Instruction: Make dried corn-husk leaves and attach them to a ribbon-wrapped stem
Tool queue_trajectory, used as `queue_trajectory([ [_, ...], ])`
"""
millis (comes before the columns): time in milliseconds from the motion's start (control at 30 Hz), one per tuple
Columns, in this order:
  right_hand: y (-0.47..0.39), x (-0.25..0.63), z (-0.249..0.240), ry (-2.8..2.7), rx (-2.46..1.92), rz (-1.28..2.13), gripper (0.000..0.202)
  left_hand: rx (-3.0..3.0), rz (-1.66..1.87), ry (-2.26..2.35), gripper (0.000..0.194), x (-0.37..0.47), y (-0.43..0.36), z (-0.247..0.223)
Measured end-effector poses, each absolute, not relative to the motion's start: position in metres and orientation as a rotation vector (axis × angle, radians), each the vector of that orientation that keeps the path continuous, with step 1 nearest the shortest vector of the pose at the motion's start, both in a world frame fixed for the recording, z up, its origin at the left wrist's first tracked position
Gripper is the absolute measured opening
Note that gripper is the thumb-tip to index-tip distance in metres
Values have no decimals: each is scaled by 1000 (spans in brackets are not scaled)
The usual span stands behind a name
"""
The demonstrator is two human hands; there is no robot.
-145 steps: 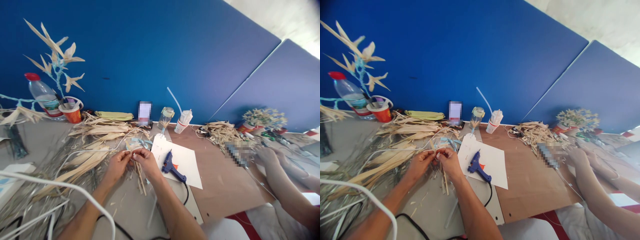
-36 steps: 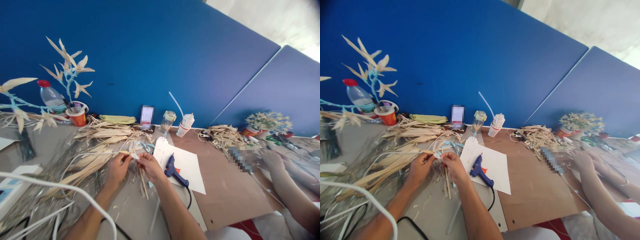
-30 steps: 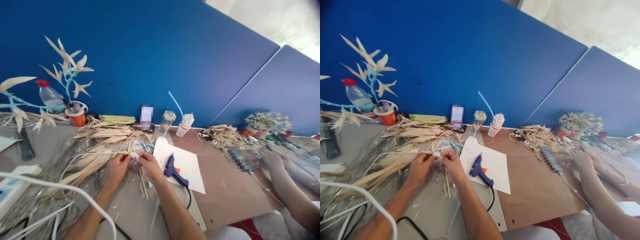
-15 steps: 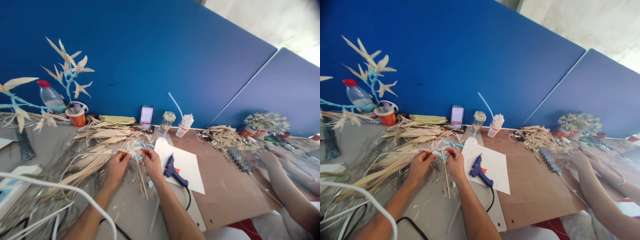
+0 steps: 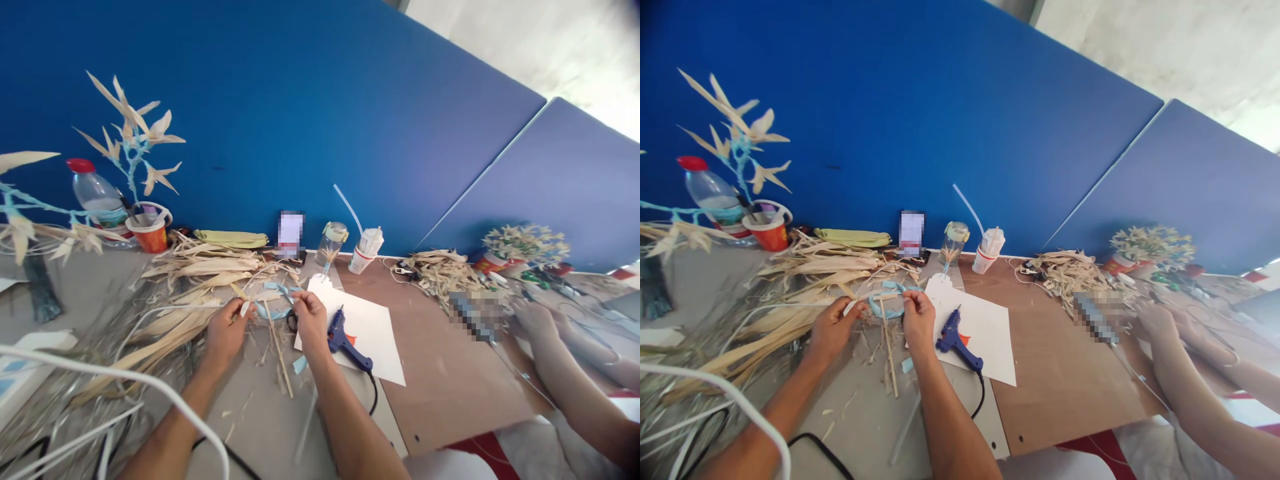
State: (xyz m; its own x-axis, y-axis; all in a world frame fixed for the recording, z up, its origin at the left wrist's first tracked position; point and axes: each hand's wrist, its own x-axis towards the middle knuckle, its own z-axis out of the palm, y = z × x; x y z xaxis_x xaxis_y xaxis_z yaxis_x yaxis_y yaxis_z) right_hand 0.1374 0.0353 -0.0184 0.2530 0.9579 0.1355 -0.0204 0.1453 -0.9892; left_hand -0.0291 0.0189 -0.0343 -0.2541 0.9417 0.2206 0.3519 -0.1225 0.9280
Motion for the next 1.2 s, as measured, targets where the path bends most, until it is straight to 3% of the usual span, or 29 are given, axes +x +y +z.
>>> queue_trajectory([
  [167, 37, 143, -7, -994, -1187, 1038, 28, 1479, 1387, 1627, 30, -33, 21, -38],
  [367, 42, 150, 5, -954, -1148, 1020, 19, 1489, 1426, 1615, 29, -33, 22, -37],
  [500, 44, 154, 9, -1293, -1339, 1015, 19, 1478, 1438, 1624, 31, -33, 23, -36],
  [733, 60, 149, 14, -2262, -2049, 364, 29, 1472, 1415, 1621, 32, -32, 24, -40],
  [933, 82, 132, -2, -2196, -2194, 260, 29, 1460, 1427, 1602, 33, -34, 24, -42],
  [1200, 96, 136, -11, -2011, -2244, 426, 25, 1446, 1420, 1620, 31, -32, 23, -38],
])
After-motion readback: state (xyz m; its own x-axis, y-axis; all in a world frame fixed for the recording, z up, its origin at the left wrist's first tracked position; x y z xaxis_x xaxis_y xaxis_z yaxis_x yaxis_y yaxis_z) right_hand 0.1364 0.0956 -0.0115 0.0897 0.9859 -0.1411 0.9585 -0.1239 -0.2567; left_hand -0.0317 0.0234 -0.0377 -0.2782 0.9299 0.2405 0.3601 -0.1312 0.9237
